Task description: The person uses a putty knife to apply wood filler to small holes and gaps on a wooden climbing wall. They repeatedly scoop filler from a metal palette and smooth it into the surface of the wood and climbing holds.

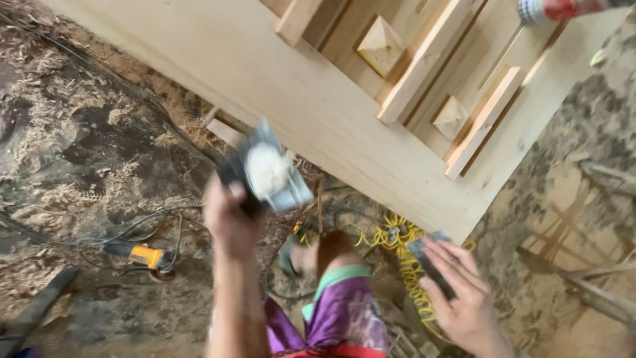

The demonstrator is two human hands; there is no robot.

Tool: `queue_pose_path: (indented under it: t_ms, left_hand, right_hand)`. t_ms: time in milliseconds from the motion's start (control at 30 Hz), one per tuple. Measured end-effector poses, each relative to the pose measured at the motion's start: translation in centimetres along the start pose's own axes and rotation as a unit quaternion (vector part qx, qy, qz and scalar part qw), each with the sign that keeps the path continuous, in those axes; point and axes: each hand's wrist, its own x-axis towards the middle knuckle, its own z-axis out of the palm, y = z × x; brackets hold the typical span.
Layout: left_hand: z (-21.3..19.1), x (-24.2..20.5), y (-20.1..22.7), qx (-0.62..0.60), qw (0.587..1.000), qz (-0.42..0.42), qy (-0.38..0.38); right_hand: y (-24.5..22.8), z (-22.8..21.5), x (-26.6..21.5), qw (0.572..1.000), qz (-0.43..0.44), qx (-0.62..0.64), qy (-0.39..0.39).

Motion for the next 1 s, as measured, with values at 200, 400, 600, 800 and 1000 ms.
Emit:
queue_pose_path:
  t_ms: [200, 400, 600, 800, 1000]
  left_hand:
    - [-3.3, -7.1, -8.6, 0.121, 0.939, 0.178, 0.267]
    - [-1.3, -5.4, -14.2, 0.243, 0.826, 0.401, 0.314]
    - [7.8, -2.0, -22.9, 0.348, 0.783, 0.345, 0.383]
    - [14.3, 0.5, -28.2, 0.232, 0.859, 0.336, 0.308]
    - [15.0, 0.1, -29.0, 0.192, 0.844, 0.382, 0.324]
  right_hand:
    - [1.8, -5.4, 7.7, 0.955, -0.184, -0.228, -0.052]
    - [2.2, -9.6, 22.3, 0.823, -0.417, -0.376, -0.086]
    - [2.5, -9.4, 35.0, 0.606, -0.633, -0.474, -0.087]
    - [0.5, -8.9, 38.1, 0.498, -0.703, -0.495, -0.114]
    - [-0.2, -7.8, 40.2, 0.483, -0.736, -0.449, -0.151]
